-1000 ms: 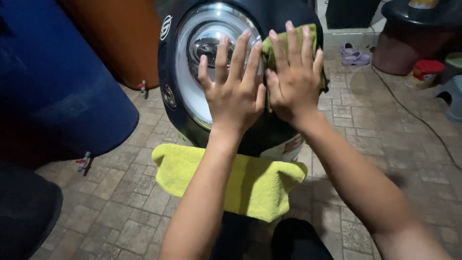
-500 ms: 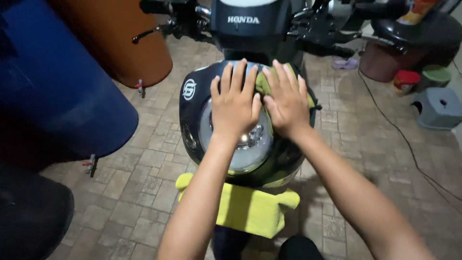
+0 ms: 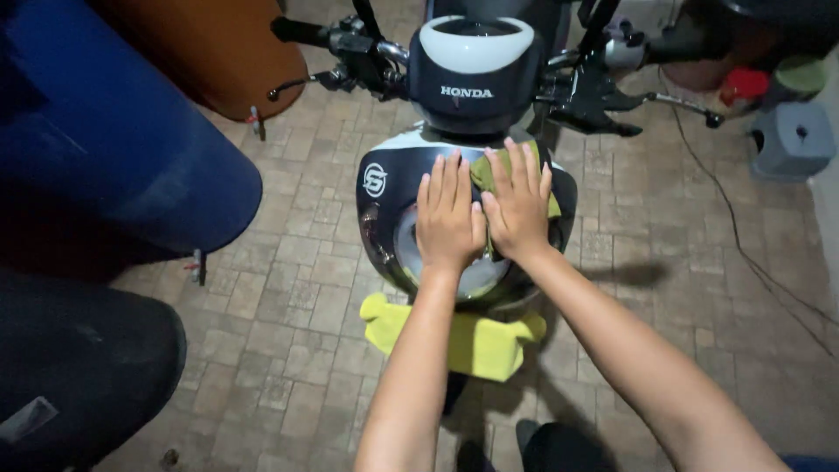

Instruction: The person wipes the front headlight and body panels of a scooter using a green cloth. They move the cloth in circular and back-and-forth motions across the headlight lens and the surrounding black and white plastic surfaces.

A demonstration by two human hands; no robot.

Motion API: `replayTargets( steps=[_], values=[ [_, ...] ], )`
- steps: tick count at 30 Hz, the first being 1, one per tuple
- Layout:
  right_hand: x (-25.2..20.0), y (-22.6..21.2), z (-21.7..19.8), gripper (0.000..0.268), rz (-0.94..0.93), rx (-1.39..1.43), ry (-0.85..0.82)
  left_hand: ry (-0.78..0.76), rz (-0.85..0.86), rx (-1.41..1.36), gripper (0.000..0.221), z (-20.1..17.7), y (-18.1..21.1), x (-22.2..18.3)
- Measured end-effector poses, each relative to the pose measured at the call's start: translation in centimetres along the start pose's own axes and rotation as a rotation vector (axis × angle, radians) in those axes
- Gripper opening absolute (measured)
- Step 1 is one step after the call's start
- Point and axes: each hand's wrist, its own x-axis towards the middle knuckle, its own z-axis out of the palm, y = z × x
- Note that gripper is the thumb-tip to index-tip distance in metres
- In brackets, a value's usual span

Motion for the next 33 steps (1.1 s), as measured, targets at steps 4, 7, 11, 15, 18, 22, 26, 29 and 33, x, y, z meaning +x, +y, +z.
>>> replayTargets(
  steps=[4, 7, 11, 15, 18, 22, 26, 29, 33],
  values=[
    [-1.6, -0.4, 0.2, 0.061, 0.046, 0.059, -0.011, -0.002, -0.011, -0.016, 0.057, -0.2, -0.2, 0.4],
    [-3.2, -0.7, 0.0, 0.061, 0.06, 0.069, -0.028, 0.003, -0.002, -0.019, 0.057, -0.3, -0.3, 0.6],
    [-3.3, -0.8, 0.0, 0.062, 0.075, 0.082, -0.063, -0.003, 0.003, -0.01, 0.057, -0.2, -0.3, 0.4],
    [-0.4, -1.3, 0.0, 0.064, 0.131, 0.034, -0.042, -0.002, -0.002, -0.026, 0.056, -0.1, -0.4, 0.7],
    [0.9, -1.3, 0.6, 0.06, 0.173, 0.015, -0.016, -0.022, 0.005, -0.023, 0.055, -0.1, -0.7, 0.5],
    [1.0, -2.2, -0.1, 0.059, 0.172, 0.053, 0.002, -0.036, 0.0, -0.041, 0.055, -0.4, -0.7, 1.0],
    [-0.2, -2.4, -0.3, 0.06, 0.178, 0.099, 0.007, -0.077, -0.015, -0.052, 0.053, -0.6, -0.5, 1.0],
    [-0.7, -2.2, 0.1, 0.06, 0.149, 0.121, 0.029, -0.093, -0.013, -0.049, 0.052, -0.6, -0.6, 1.6],
    [-1.0, -1.9, 0.4, 0.061, 0.15, 0.087, 0.041, -0.128, -0.012, -0.019, 0.052, -0.6, -0.5, 1.5]
  ],
)
